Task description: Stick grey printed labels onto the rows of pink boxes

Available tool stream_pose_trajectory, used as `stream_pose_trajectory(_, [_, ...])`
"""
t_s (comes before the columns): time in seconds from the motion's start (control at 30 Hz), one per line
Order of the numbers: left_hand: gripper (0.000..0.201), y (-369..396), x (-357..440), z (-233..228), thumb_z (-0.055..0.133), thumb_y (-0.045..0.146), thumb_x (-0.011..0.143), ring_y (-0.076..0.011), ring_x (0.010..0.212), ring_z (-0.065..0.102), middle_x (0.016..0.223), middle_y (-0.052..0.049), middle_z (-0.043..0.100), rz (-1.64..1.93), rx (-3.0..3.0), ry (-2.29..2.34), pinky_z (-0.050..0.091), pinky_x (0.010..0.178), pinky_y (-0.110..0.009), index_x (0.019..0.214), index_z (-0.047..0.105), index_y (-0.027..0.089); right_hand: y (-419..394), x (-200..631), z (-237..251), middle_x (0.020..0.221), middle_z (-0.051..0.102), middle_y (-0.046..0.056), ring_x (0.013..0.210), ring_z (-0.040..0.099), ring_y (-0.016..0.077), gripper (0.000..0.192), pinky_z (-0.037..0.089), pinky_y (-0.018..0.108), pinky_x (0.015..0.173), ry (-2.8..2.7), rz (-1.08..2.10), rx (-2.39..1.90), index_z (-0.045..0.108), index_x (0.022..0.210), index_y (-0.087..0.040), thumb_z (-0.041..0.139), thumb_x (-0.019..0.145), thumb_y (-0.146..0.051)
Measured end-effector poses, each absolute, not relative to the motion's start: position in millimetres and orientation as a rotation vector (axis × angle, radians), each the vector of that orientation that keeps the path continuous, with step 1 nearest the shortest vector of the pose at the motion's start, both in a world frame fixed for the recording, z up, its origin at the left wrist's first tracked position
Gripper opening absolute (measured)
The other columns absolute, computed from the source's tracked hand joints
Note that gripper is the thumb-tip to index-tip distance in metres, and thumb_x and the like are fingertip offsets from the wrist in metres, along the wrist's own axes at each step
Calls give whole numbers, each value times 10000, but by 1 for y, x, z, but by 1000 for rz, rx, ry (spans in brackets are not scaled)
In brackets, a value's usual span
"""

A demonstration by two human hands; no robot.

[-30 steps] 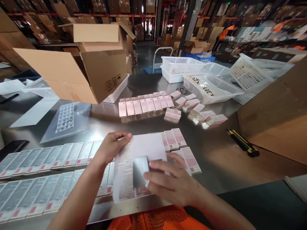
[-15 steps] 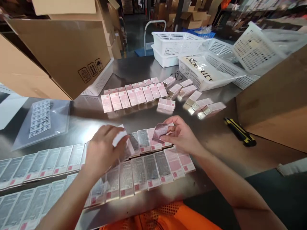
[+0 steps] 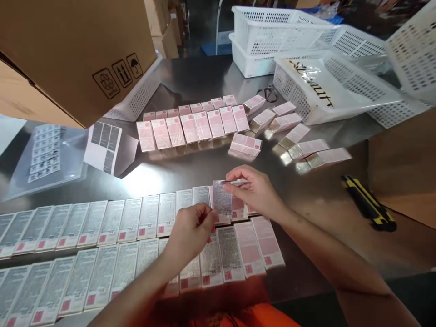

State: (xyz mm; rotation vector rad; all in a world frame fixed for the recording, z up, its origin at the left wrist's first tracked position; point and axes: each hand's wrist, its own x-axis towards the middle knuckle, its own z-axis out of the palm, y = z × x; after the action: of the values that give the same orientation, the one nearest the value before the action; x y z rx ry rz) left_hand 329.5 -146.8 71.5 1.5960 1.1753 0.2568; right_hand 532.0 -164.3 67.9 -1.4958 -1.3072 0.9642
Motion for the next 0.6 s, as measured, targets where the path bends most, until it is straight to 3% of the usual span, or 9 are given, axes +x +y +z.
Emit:
stream_pose_trajectory(0.1, [380, -150, 336, 64, 483, 470, 885, -126, 421, 559, 520, 21, 590, 167, 1487, 1211, 391, 455, -236, 611, 510, 208, -153, 536, 60, 819, 676, 29, 734, 640, 149, 186, 512, 250, 611, -1450, 815, -1600, 679, 787, -187, 712, 795, -370])
stream_pose_trajectory(0.23, [429, -149, 340, 56, 443, 518, 895, -147, 418, 582, 502, 9, 585, 32, 1510, 1263, 368, 433, -241, 626, 549, 201, -143, 538, 46, 676, 675, 2, 610, 606, 132, 188, 459, 243, 557, -1491, 919, -1714, 705, 744, -188, 712, 799, -368])
stream_pose_trajectory(0.6, [384, -136, 342, 46, 399, 396, 933, -152, 389, 565, 434, 5, 585, -64, 1645, 1276, 326, 450, -253, 619, 534, 222, -139, 534, 26, 632, 629, -24, 520, 517, 101, 137, 410, 243, 519, -1546, 710, -1845, 717, 704, -224, 724, 804, -317])
